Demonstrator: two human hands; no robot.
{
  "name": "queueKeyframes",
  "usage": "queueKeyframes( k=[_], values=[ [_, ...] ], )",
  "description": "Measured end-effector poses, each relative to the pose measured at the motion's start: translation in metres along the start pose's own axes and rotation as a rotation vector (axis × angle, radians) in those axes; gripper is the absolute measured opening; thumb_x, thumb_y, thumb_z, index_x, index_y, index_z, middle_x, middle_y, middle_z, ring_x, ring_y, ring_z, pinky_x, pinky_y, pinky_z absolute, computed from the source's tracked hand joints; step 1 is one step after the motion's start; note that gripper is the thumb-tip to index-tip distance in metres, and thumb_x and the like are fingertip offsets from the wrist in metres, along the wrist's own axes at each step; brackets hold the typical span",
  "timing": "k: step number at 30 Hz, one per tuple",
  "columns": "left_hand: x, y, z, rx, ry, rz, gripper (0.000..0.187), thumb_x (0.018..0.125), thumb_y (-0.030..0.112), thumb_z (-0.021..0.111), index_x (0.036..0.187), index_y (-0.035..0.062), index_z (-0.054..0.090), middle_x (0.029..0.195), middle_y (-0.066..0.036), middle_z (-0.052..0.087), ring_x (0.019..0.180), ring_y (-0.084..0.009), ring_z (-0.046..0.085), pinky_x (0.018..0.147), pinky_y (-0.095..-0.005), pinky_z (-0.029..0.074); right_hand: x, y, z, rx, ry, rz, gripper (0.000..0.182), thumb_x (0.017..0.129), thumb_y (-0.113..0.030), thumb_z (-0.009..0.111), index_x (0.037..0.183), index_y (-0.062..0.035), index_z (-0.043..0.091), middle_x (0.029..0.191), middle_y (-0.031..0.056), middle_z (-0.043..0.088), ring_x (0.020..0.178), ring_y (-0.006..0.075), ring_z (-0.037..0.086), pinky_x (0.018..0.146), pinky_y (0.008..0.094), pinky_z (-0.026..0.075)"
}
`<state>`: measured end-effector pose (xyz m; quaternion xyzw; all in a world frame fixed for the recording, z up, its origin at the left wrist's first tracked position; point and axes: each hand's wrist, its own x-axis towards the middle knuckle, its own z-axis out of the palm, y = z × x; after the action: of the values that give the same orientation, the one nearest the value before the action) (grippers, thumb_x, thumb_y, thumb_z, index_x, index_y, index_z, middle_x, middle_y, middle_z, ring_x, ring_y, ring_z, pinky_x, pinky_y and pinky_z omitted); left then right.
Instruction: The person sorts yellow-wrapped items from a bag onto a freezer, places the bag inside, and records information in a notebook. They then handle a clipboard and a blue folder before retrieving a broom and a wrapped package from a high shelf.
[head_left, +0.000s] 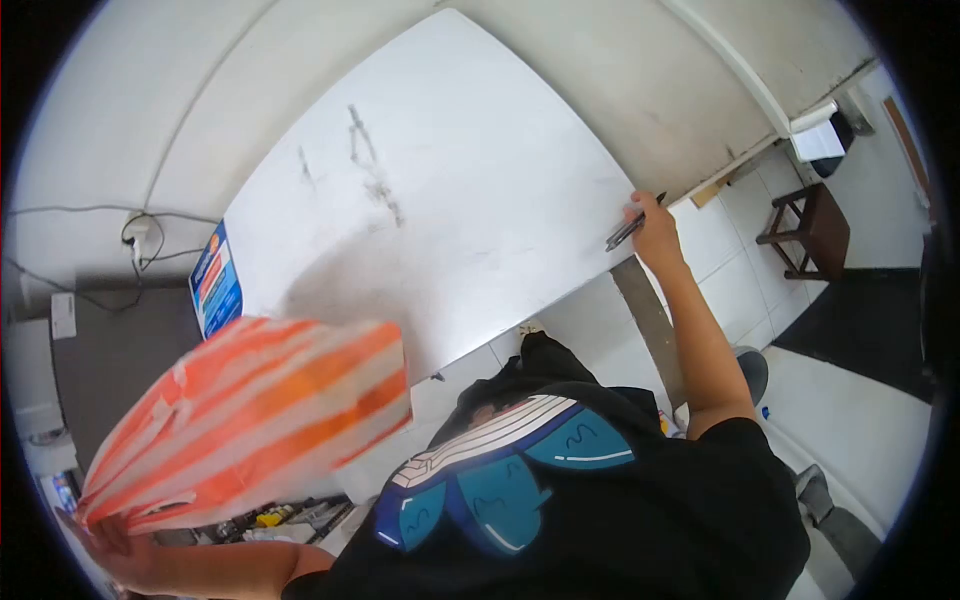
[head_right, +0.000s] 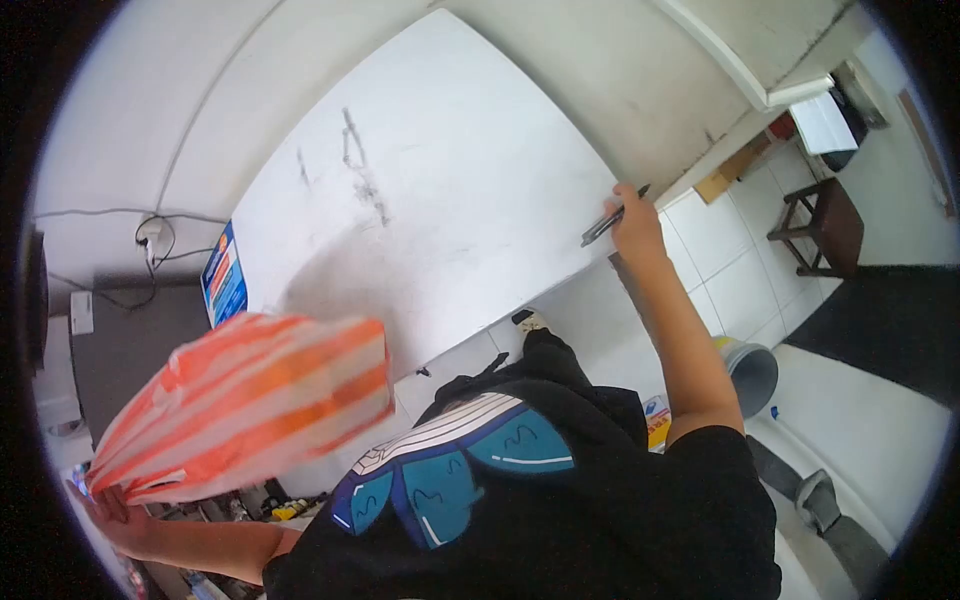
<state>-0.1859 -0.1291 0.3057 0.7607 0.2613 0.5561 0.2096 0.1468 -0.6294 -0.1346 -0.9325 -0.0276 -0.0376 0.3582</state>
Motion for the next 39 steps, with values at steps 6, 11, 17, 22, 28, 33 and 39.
queueKeyframes(
  k=[6, 11, 17, 22, 28, 33, 39],
  values=[
    [-0.079, 0.048, -0.044, -0.043, 0.196, -0.158, 0.049, 0.088, 0.018, 0.049, 0.136, 0.0095, 0.039, 0.094, -0.011, 0.059, 0.077, -0.0135, 0.057, 0.064, -0.0197, 0.047, 0.053, 0.032, 0.041, 0.01, -0.005, -0.13, 0.018, 0.084, -0.018, 0.058, 0.087, -0.0031, 0.048, 0.081, 0.017, 0.06, 0.077, 0.0351, 0.058, 0.068, 0.0418, 0.044],
    [-0.129, 0.037, -0.136, 0.159, 0.297, -0.324, 0.047, 0.091, 0.025, 0.049, 0.134, 0.0082, 0.038, 0.074, -0.004, 0.057, 0.058, -0.0087, 0.051, 0.054, -0.0204, 0.041, 0.053, 0.035, 0.041, -0.131, -0.055, -0.105, 0.025, 0.089, -0.023, 0.054, 0.082, -0.002, 0.043, 0.076, 0.0206, 0.056, 0.073, 0.0392, 0.053, 0.065, 0.0432, 0.042],
    [-0.173, -0.063, -0.169, 0.267, 0.384, -0.48, 0.036, 0.089, 0.013, 0.054, 0.123, 0.0055, 0.045, 0.066, 0.001, 0.052, 0.057, -0.004, 0.048, 0.051, -0.0167, 0.035, 0.077, -0.014, 0.084, -0.38, -0.149, -0.061, 0.033, 0.091, -0.033, 0.051, 0.083, -0.0013, 0.045, 0.075, 0.0229, 0.055, 0.073, 0.0424, 0.052, 0.067, 0.0466, 0.041],
    [-0.21, -0.105, -0.159, 0.425, 0.603, -0.545, 0.027, 0.09, 0.014, 0.056, 0.114, 0.0063, 0.049, 0.065, 0.002, 0.047, 0.054, -0.0038, 0.044, 0.049, -0.0181, 0.034, 0.101, -0.007, 0.119, -0.315, -0.261, -0.165, 0.036, 0.09, -0.032, 0.051, 0.073, 0.0002, 0.046, 0.068, 0.0187, 0.05, 0.063, 0.0319, 0.045, 0.063, 0.0412, 0.039],
    [-0.272, -0.118, -0.162, 0.53, 0.775, -0.571, 0.027, 0.088, 0.016, 0.059, 0.112, 0.0068, 0.051, 0.067, 0.001, 0.048, 0.054, -0.0044, 0.046, 0.047, -0.0191, 0.036, 0.103, -0.061, 0.073, -0.252, -0.328, -0.284, 0.032, 0.091, -0.024, 0.051, 0.071, -0.0007, 0.043, 0.063, 0.0097, 0.042, 0.063, 0.0182, 0.036, 0.061, 0.0327, 0.036],
    [-0.282, -0.104, -0.159, 0.437, 0.772, -0.6, 0.031, 0.088, 0.019, 0.059, 0.116, 0.0072, 0.051, 0.063, 0.001, 0.047, 0.05, -0.0055, 0.044, 0.043, -0.0194, 0.034, 0.146, -0.067, 0.012, -0.027, -0.401, -0.261, 0.027, 0.092, -0.024, 0.051, 0.076, -0.0017, 0.049, 0.069, 0.0013, 0.045, 0.067, 0.0125, 0.036, 0.064, 0.0282, 0.035],
    [-0.248, -0.1, -0.135, -0.176, 0.509, -0.386, 0.042, 0.093, 0.026, 0.045, 0.128, 0.0026, 0.038, 0.064, -0.004, 0.05, 0.057, -0.0083, 0.048, 0.046, -0.0179, 0.034, 0.187, -0.086, -0.035, 0.369, -0.344, -0.019, 0.032, 0.092, -0.034, 0.051, 0.103, -0.0039, 0.055, 0.087, -0.0014, 0.051, 0.082, 0.0116, 0.048, 0.075, 0.0278, 0.041]
  ],
)
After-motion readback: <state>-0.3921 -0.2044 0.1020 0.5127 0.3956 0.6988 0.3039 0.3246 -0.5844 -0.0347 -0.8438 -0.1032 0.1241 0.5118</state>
